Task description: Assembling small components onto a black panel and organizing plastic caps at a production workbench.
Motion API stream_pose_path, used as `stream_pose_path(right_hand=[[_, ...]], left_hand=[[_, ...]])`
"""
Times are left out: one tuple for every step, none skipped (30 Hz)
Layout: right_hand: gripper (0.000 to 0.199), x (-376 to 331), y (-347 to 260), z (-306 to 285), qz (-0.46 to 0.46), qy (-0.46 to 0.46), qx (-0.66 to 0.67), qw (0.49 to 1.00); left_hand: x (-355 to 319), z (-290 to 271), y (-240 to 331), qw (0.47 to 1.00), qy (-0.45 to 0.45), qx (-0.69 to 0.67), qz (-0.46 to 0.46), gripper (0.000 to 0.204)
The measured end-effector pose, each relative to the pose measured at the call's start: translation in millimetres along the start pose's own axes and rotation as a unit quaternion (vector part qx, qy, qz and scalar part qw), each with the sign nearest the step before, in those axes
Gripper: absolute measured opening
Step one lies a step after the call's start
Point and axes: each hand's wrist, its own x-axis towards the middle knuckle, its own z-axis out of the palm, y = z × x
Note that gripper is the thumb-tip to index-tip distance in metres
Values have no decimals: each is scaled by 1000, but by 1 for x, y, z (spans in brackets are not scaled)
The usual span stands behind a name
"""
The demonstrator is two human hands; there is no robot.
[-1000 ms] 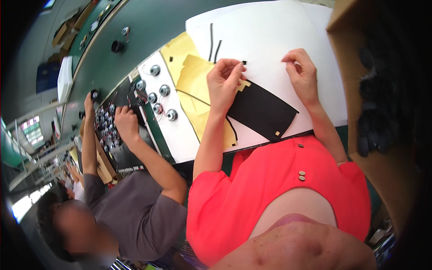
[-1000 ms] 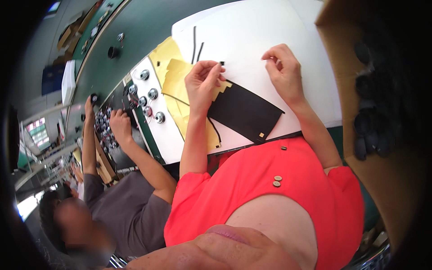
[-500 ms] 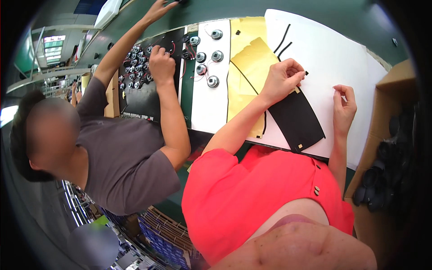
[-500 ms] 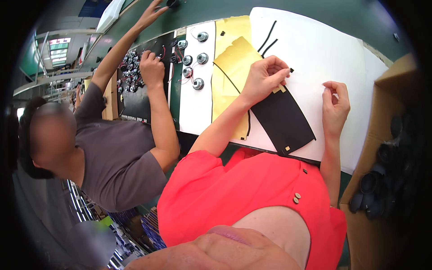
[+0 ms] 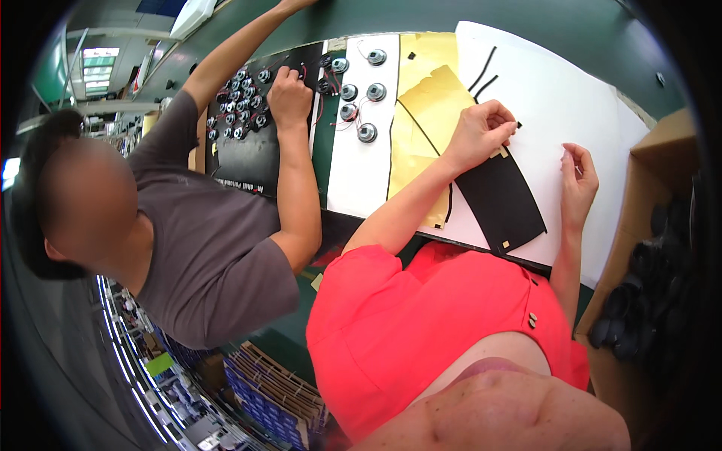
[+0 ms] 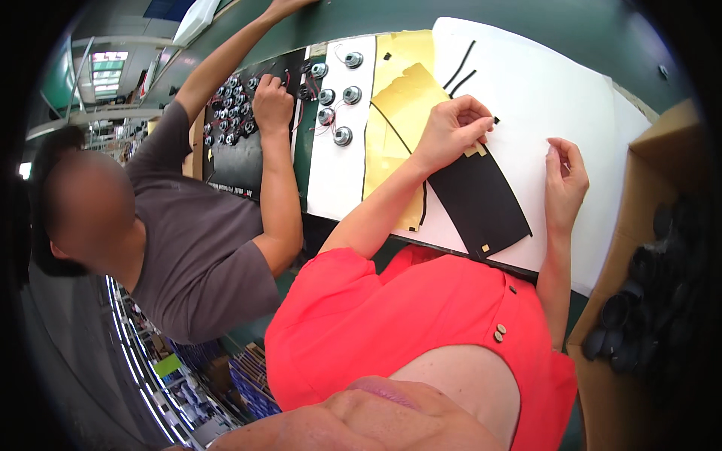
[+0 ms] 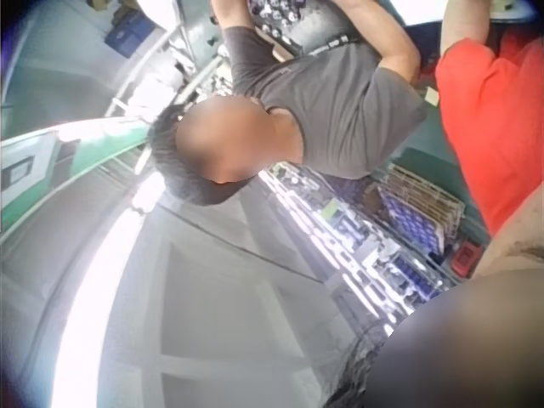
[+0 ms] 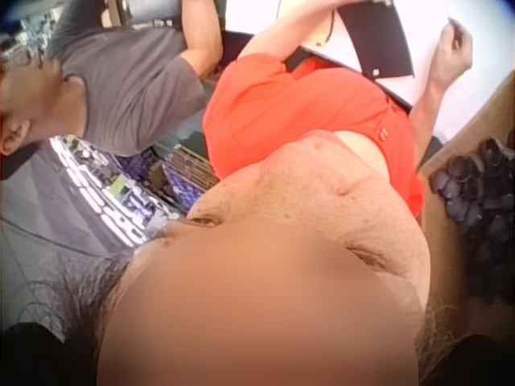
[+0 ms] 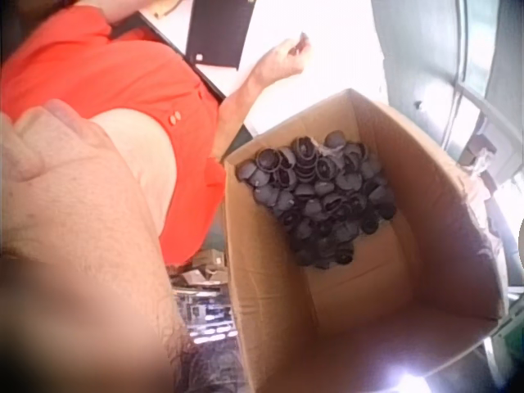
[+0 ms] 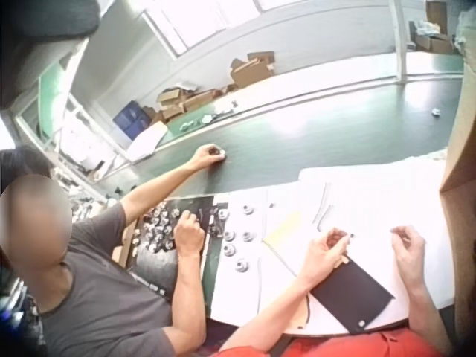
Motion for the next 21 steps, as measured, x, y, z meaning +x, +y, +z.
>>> stream_pose_path(right_hand=[[15, 0, 0, 2, 5, 8, -2, 1000], [15, 1, 0, 5, 11, -1, 1, 1000], [14, 2, 0, 3, 19, -5, 1, 1000], [14, 3, 1, 2, 10, -7, -15, 1000], [14, 4, -2, 3, 7, -5, -10, 1000], [14, 3, -6, 4, 4, -3, -6, 1000], [14, 2, -7, 4, 16, 13, -12, 1000], [14, 2, -8, 4, 19, 6, -4, 1000], [14, 3, -8, 3, 22, -1, 5, 1000], [13, 2, -10, 3, 12, 10, 6, 1000], [13, 2, -10, 3, 6, 14, 5, 1000], [13, 2, -8, 4, 2, 16, 4, 1000], [13, 1, -8, 4, 8, 27, 2, 1000], [13, 0, -7, 4, 19, 10, 4, 1000], [14, 0, -7, 4, 30, -7, 7, 999], [14, 1, -6, 2, 35, -1, 5, 999], [14, 0, -8, 2, 34, -6, 7, 999], [14, -2, -10, 1, 34, -11, 9, 999], [14, -5, -11, 2, 38, -10, 9, 999], [14, -4, -11, 2, 35, -8, 10, 999], [15, -3, -11, 1, 32, -6, 10, 999]], left_hand=[[-1, -2, 1, 1000, 3, -8, -14, 9], [0, -5, 1, 999, 3, -15, -28, 10], [2, -3, 2, 998, 8, -51, -20, 10], [2, -4, 6, 998, 6, -51, -39, 9], [4, -6, 8, 997, 7, -63, -38, 9], [4, -8, 8, 996, 8, -76, -38, 9], [3, -9, 10, 996, 8, -78, -38, 9], [3, -10, 13, 996, 6, -79, -36, 10], [3, -11, 16, 996, 6, -73, -42, 11], [3, -11, 20, 997, 2, -67, -47, 10], [3, -12, 25, 997, 0, -62, -43, 10], [2, -14, 27, 998, 1, -58, -40, 9], [2, -13, 31, 998, -3, -48, -37, 9], [1, -13, 35, 999, -1, -39, -33, 8], [1, -13, 38, 999, -1, -27, -31, 8], [3, -11, 43, 999, -8, -18, -31, 9], [4, -11, 48, 999, -18, -11, -31, 9], [7, -12, 52, 999, -28, -3, -31, 10], [10, -12, 52, 999, -37, -4, -31, 11], [16, -12, 52, 999, -41, -4, -31, 11], [21, -11, 53, 999, -39, 18, -27, 11]])
